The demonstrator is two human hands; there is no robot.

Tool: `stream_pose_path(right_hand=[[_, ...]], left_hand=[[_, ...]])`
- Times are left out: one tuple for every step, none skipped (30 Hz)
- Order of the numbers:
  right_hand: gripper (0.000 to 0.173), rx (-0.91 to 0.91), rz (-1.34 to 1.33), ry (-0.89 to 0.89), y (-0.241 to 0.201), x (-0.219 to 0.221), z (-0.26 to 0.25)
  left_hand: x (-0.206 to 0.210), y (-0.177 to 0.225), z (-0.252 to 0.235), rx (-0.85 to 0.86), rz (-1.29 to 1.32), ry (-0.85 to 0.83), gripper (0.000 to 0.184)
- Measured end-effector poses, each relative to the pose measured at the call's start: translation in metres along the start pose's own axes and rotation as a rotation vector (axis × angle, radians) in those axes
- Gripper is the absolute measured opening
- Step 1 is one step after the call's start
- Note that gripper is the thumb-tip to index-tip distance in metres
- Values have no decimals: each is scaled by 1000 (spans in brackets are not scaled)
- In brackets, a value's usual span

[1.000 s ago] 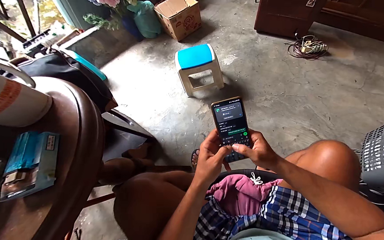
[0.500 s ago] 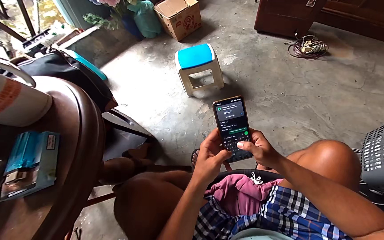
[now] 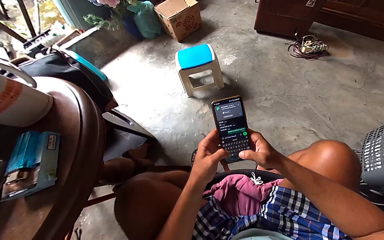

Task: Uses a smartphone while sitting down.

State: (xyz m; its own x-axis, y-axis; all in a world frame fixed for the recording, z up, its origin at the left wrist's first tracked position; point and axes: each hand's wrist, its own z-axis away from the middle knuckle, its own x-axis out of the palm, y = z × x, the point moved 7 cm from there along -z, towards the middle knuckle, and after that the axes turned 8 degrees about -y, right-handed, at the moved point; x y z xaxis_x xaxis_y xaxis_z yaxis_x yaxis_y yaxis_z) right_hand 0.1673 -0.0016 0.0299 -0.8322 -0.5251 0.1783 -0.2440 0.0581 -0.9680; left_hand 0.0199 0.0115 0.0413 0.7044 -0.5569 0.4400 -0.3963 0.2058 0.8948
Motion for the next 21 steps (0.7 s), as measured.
stream_pose_path(right_hand=[[48, -1, 4, -5, 0, 0, 0], [48, 0, 1, -9, 0, 0, 0], [47, 1, -7, -14, 0, 0, 0], [45, 4, -19, -17, 0, 0, -1], [42, 9, -28, -15, 0, 0, -1], [40, 16, -35, -6, 0, 0, -1], [40, 21, -36, 5, -1, -1, -1], [39, 15, -34, 10, -1, -1, -1], [38, 0, -30, 11, -2, 0, -1], [36, -15, -28, 25, -3, 0, -2], [32, -23, -21, 58, -4, 0, -2], [28, -17, -11, 111, -3, -1, -2], [24, -6, -5, 158, -3, -2, -2], [23, 4, -6, 183, -2, -3, -2], [23, 6, -15, 180, -2, -3, -2], [26, 1, -23, 150, -2, -3, -1], [30, -5, -27, 102, -1, -3, -1], [36, 4, -23, 58, -2, -2, -1], [42, 19, -17, 30, -2, -2, 0], [45, 32, -13, 11, -2, -2, 0], [46, 37, -15, -5, -2, -2, 0]], left_hand=[[-1, 0, 0, -4, 1, -1, 50], [-1, 0, 0, -7, 2, 0, 50], [-1, 0, 0, -10, 5, 4, 50], [-1, 0, 0, -13, 7, 7, 50], [-1, 0, 0, -14, 11, 8, 50], [-1, 0, 0, -14, 12, 5, 50], [-1, -1, 0, -14, 15, 2, 50], [-1, -1, 0, -13, 16, -2, 50], [-1, -1, 0, -14, 14, -5, 49], [0, -2, -1, -14, 14, -11, 50], [0, -2, -1, -12, 16, -18, 51], [1, -2, -1, -10, 16, -29, 51], [2, -3, -1, -10, 14, -42, 52], [3, -3, -2, -11, 11, -54, 52], [4, -3, -2, -10, 11, -57, 52], [4, -3, -2, -10, 10, -51, 52], [3, -3, -2, -12, 7, -41, 52], [2, -2, -2, -16, 9, -30, 51], [1, -2, -2, -18, 18, -19, 50], [0, -2, -1, -18, 33, -15, 49], [-1, -2, -1, -17, 42, -14, 48]])
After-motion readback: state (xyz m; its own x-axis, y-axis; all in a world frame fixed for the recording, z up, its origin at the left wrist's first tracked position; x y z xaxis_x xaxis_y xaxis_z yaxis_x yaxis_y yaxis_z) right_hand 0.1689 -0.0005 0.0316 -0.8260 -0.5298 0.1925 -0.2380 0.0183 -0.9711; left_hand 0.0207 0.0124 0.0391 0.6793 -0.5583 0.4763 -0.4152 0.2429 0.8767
